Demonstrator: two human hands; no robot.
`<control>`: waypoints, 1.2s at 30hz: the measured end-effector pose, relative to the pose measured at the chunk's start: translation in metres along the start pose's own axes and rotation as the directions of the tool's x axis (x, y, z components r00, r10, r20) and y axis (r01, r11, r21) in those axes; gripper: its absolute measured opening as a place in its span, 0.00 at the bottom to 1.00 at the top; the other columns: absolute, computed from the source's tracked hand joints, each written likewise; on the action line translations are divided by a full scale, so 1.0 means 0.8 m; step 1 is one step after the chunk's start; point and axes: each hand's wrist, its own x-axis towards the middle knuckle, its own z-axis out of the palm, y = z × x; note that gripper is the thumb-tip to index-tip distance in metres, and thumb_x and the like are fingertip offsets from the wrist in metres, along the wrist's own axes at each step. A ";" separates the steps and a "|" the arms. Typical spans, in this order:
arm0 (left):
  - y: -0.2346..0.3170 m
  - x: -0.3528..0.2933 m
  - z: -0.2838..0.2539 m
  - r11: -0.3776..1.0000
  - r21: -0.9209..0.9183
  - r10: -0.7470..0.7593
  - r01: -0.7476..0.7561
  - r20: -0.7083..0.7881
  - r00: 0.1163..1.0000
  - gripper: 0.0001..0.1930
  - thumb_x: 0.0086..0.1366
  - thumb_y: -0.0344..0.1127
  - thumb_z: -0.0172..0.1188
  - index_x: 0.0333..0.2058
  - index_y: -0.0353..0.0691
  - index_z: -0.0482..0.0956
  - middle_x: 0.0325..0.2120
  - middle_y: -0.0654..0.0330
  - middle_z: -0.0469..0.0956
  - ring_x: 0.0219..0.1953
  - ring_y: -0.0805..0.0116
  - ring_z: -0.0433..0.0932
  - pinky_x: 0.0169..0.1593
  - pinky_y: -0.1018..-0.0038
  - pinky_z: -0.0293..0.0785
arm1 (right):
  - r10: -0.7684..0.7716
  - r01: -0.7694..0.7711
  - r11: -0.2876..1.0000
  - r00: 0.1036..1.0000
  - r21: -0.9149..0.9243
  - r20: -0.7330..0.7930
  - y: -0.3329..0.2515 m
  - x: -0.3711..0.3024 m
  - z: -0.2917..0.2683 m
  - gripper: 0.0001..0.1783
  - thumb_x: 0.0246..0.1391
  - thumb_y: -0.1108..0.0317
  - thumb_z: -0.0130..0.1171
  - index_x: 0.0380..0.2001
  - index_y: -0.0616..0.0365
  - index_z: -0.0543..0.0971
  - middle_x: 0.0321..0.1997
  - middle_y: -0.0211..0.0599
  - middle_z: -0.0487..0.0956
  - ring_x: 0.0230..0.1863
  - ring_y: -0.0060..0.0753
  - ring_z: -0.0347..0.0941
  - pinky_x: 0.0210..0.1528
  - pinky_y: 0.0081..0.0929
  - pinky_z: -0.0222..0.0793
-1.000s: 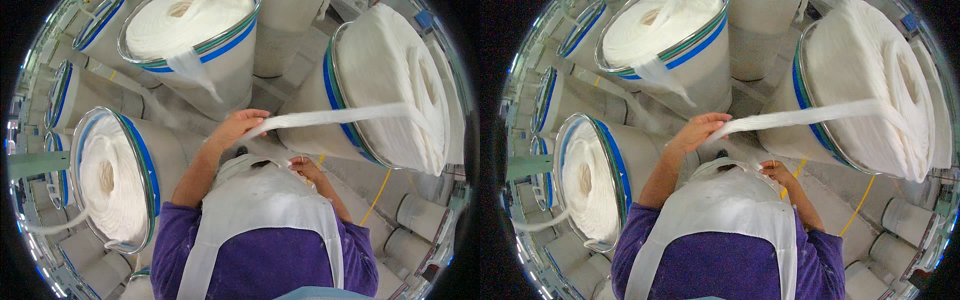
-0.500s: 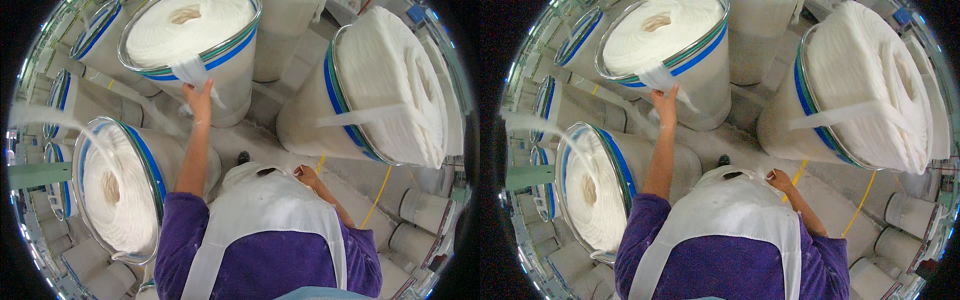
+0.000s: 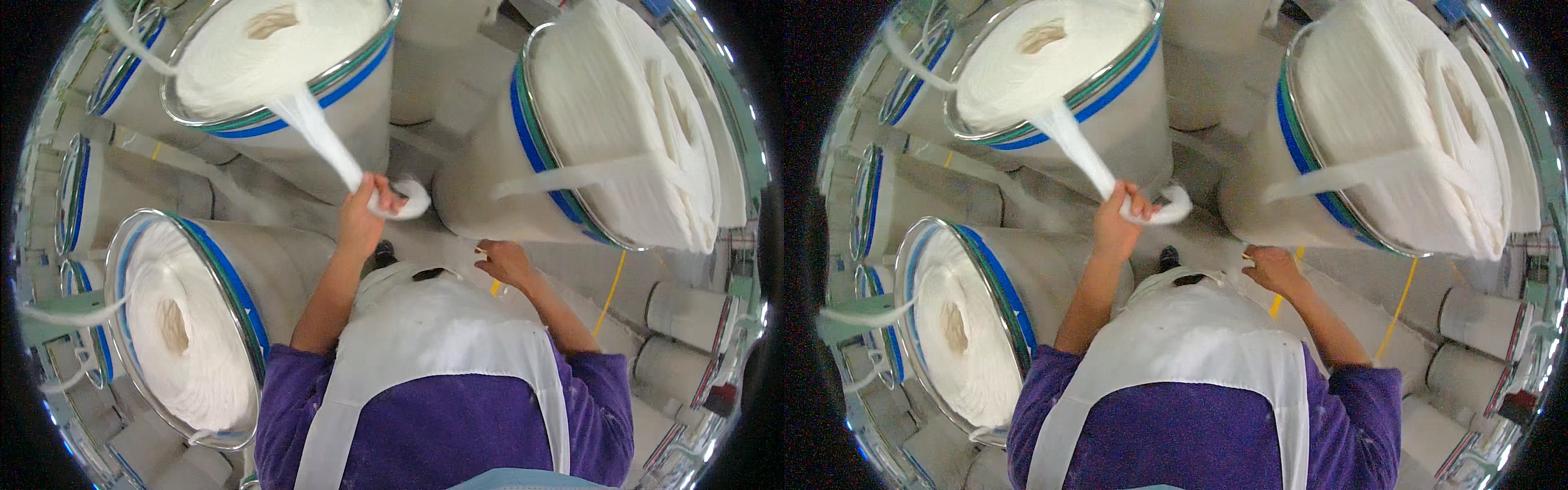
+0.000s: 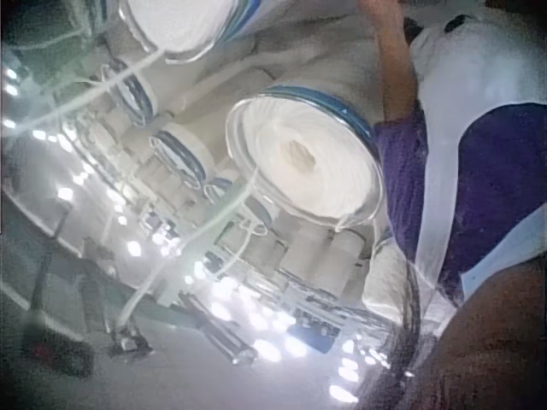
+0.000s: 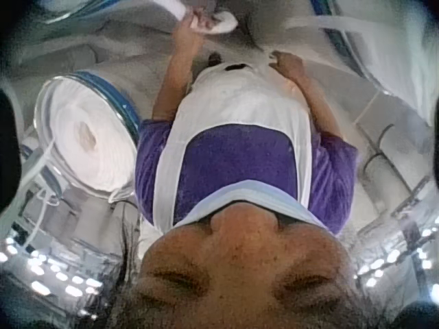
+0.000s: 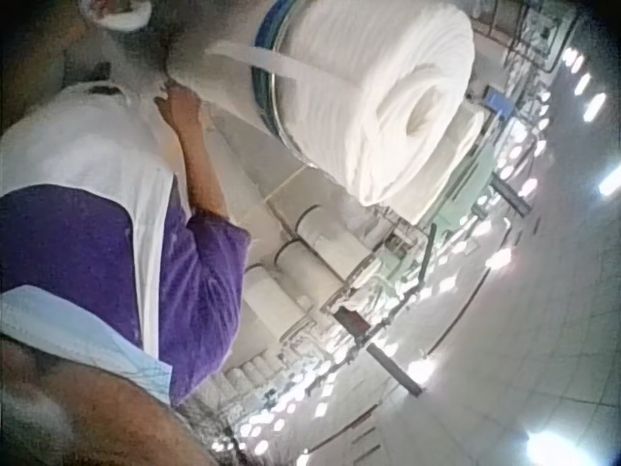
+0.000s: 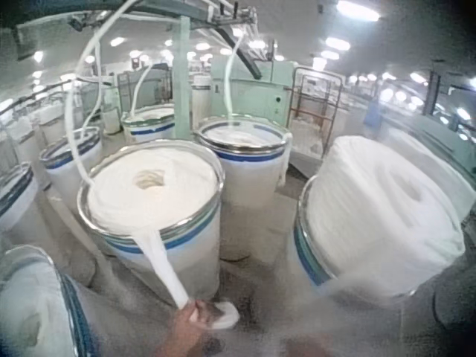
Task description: The person repeatedly pulls white textile roving from large cylindrical containers, inspects it, and uses a thin stick to guide or separate strands. They move between several containers, lifting and repositioning roving bundles, and occasionally place the stick into the roving mass.
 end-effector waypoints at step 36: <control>-0.022 0.010 0.093 0.945 -0.116 -0.308 0.305 -0.002 0.951 0.21 0.65 0.30 0.54 0.57 0.37 0.64 0.52 0.53 0.71 0.55 0.61 0.70 0.59 0.65 0.65 | 0.031 0.263 0.534 0.944 0.803 -0.330 -0.103 0.039 -0.134 0.22 0.44 0.62 0.70 0.40 0.60 0.75 0.34 0.29 0.77 0.35 0.20 0.71 0.40 0.22 0.68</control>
